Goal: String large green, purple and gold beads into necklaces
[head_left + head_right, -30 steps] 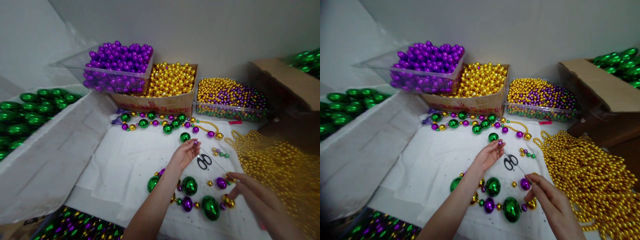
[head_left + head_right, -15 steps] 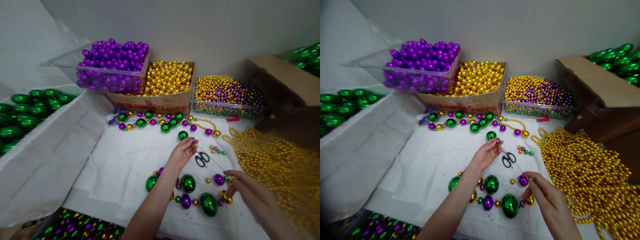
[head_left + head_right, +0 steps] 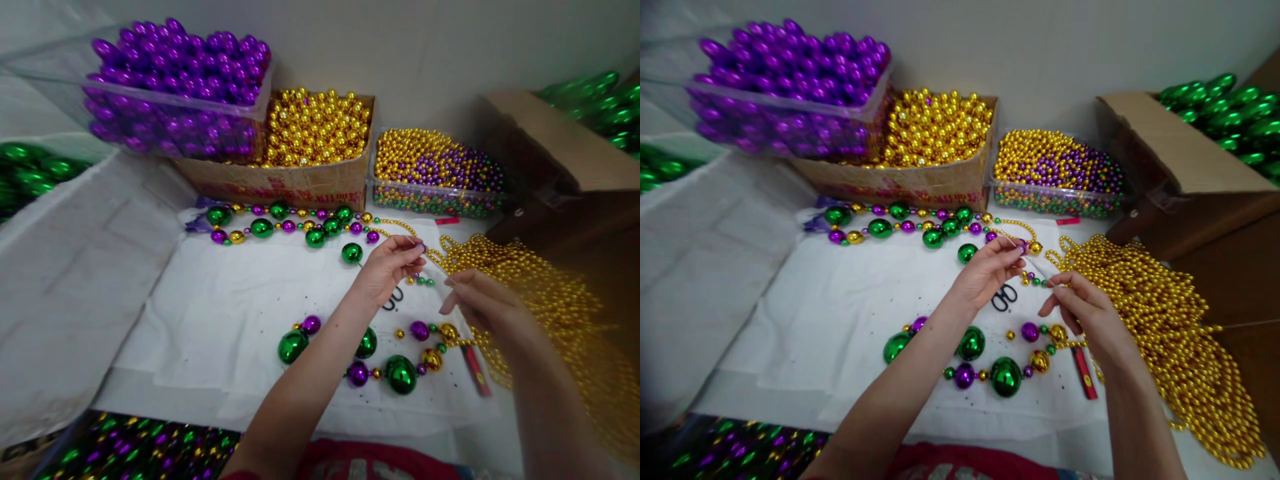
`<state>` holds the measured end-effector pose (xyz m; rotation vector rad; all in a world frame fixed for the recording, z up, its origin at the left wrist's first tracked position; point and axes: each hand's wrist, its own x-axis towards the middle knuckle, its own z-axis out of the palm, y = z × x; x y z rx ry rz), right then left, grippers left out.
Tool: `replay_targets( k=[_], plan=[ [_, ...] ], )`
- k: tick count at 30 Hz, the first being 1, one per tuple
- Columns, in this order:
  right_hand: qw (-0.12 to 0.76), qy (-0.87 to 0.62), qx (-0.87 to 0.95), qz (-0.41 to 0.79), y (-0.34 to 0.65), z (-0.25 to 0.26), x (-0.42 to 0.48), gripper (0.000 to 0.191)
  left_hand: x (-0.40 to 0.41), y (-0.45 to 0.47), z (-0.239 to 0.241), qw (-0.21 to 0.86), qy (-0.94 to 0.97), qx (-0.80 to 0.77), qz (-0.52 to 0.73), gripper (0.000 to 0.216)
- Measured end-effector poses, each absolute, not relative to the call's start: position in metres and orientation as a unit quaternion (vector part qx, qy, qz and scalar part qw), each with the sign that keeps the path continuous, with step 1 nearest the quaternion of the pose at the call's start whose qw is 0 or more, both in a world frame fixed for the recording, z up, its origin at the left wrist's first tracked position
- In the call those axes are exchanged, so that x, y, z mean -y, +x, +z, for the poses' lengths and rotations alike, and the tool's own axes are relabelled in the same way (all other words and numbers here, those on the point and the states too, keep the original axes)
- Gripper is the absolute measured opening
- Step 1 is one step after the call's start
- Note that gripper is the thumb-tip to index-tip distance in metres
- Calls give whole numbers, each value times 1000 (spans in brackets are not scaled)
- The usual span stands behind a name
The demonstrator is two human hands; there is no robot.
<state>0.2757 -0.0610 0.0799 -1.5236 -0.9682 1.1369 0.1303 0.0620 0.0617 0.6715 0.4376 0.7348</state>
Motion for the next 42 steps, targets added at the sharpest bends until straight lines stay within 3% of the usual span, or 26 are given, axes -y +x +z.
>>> replay_targets(
  k=[7,15,20,27,37,40,42],
  plan=[
    [474,-649,416,426,276,103,48,21,-63,137,76,828,396,-188,350,22],
    [492,-619,471,391,255,104,23,32,-80,123,85,783,465,-195,364,18],
    [422,-635,536,363,246,93,30,41,-78,108,86,723,514,-244,393,16],
    [397,-663,586,241,249,73,51,32,-48,111,76,760,471,-246,373,17],
    [476,-671,434,366,250,73,48,34,-53,109,70,750,490,-256,363,24],
    [513,-685,354,378,247,75,55,35,-68,91,58,669,611,-287,311,28],
    [536,-688,320,372,244,81,60,35,-83,79,47,512,719,-365,295,34]
  ],
)
